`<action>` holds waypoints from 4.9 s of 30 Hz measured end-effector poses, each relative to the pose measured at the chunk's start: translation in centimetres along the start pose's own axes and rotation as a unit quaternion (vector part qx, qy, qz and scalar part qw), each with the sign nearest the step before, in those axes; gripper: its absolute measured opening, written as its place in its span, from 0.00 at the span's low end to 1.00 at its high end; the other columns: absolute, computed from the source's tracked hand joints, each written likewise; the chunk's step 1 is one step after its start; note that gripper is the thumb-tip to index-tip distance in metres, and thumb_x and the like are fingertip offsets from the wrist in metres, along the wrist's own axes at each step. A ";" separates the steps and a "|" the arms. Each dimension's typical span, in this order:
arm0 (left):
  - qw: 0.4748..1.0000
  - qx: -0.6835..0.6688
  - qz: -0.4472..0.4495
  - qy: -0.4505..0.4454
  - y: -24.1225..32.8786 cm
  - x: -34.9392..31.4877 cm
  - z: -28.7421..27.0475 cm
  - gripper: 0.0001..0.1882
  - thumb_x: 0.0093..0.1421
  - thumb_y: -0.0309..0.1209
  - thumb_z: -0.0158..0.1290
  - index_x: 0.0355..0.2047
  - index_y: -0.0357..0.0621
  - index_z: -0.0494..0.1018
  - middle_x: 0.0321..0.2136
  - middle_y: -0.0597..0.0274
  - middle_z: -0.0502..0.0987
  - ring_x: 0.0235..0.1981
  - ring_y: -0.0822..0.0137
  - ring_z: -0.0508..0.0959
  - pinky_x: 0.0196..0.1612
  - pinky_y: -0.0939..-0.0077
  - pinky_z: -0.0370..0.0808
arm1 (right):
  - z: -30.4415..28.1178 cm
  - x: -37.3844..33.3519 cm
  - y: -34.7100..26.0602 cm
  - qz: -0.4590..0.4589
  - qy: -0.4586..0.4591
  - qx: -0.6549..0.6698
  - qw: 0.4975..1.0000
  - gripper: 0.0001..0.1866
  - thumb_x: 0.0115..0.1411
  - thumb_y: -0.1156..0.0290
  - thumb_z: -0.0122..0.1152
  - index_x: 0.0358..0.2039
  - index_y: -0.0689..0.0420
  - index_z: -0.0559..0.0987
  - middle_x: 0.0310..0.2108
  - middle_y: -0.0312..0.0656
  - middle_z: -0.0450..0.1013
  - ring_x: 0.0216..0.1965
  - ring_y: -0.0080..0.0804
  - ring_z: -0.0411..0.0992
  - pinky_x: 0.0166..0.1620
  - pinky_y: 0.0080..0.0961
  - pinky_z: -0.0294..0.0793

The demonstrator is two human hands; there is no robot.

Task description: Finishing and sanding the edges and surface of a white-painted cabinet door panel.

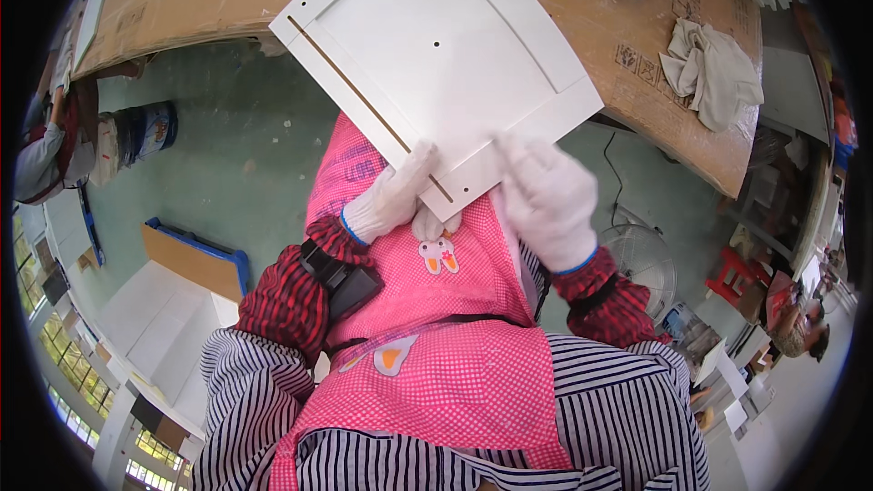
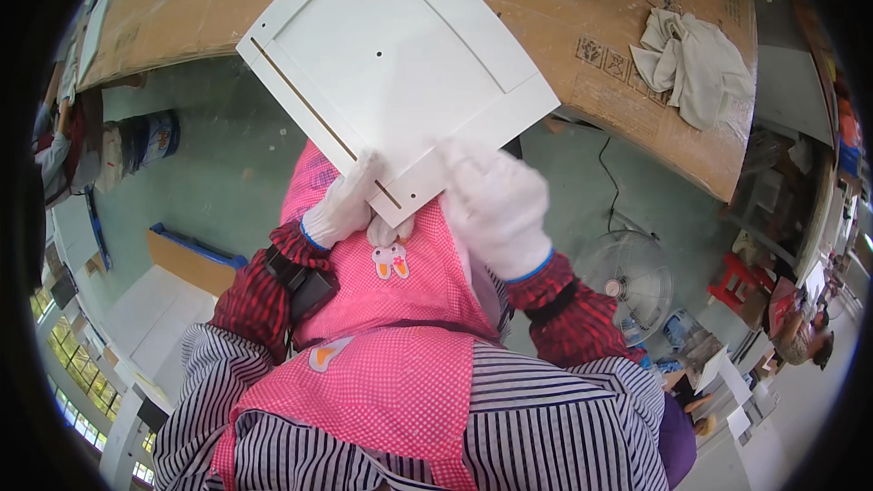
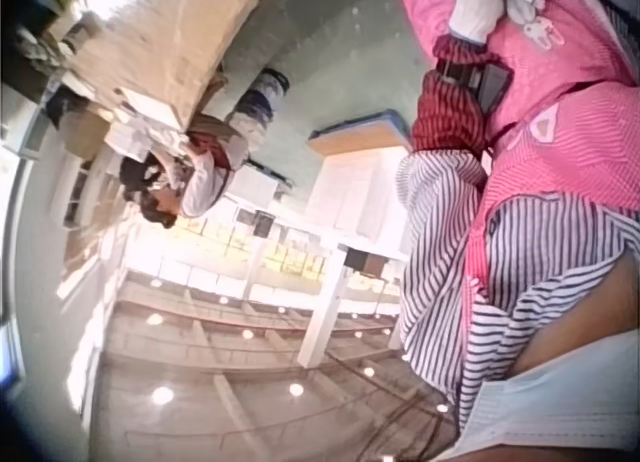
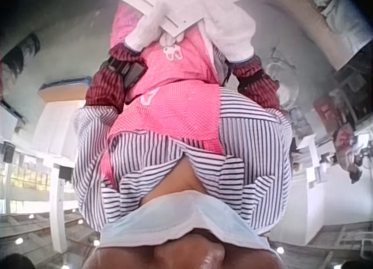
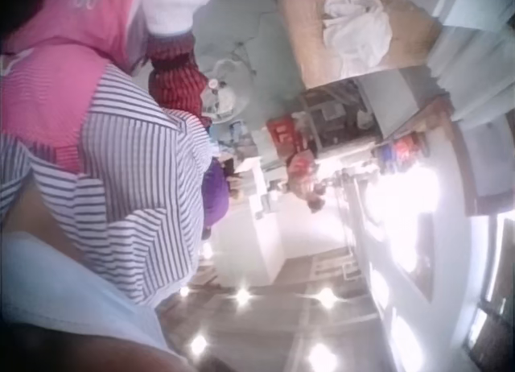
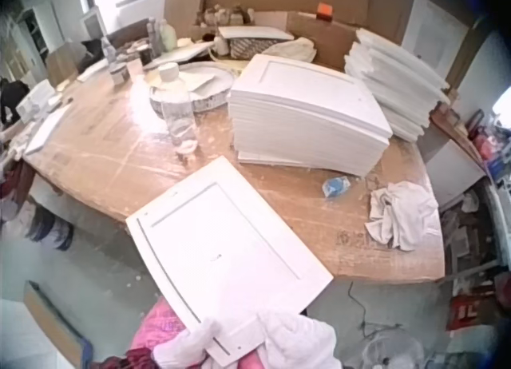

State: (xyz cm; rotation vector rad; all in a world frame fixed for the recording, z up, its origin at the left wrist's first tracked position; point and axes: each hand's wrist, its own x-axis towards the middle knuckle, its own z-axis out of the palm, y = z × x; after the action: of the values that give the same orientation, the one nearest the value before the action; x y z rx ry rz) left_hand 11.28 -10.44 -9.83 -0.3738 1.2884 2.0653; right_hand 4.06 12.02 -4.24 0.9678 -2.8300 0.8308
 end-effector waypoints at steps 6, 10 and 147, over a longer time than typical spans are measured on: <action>0.998 0.037 0.022 0.048 -0.6 0.2 0.3 0.43 0.77 0.61 0.25 0.46 0.27 0.74 0.23 0.47 0.81 0.17 0.60 0.78 0.19 0.71 0.74 | -0.7 0.7 0.5 0.028 0.029 -0.064 0.997 0.19 0.56 0.77 0.67 0.50 0.56 0.85 0.32 0.45 0.78 0.30 0.44 0.78 0.33 0.36 0.78; 0.957 0.235 0.143 0.096 -0.5 0.3 0.7 0.44 0.77 0.60 0.22 0.40 0.29 0.74 0.21 0.48 0.81 0.16 0.61 0.77 0.18 0.72 0.74 | 1.5 -2.4 -3.9 -0.045 -0.063 0.030 0.997 0.25 0.48 0.76 0.67 0.50 0.53 0.84 0.32 0.38 0.78 0.28 0.39 0.78 0.31 0.32 0.78; 0.999 -0.024 0.020 -0.003 0.5 0.0 0.0 0.43 0.78 0.58 0.23 0.37 0.30 0.76 0.20 0.52 0.79 0.15 0.63 0.76 0.18 0.72 0.73 | -2.0 -0.5 2.9 -0.003 0.016 -0.213 0.977 0.25 0.55 0.75 0.62 0.56 0.54 0.79 0.28 0.37 0.69 0.26 0.37 0.74 0.26 0.34 0.74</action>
State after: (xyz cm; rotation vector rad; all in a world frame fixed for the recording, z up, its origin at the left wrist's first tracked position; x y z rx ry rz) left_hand 10.99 -10.59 -9.51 -0.3644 1.2531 2.1336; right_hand 2.59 15.21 -4.01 0.8824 -2.7966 0.2129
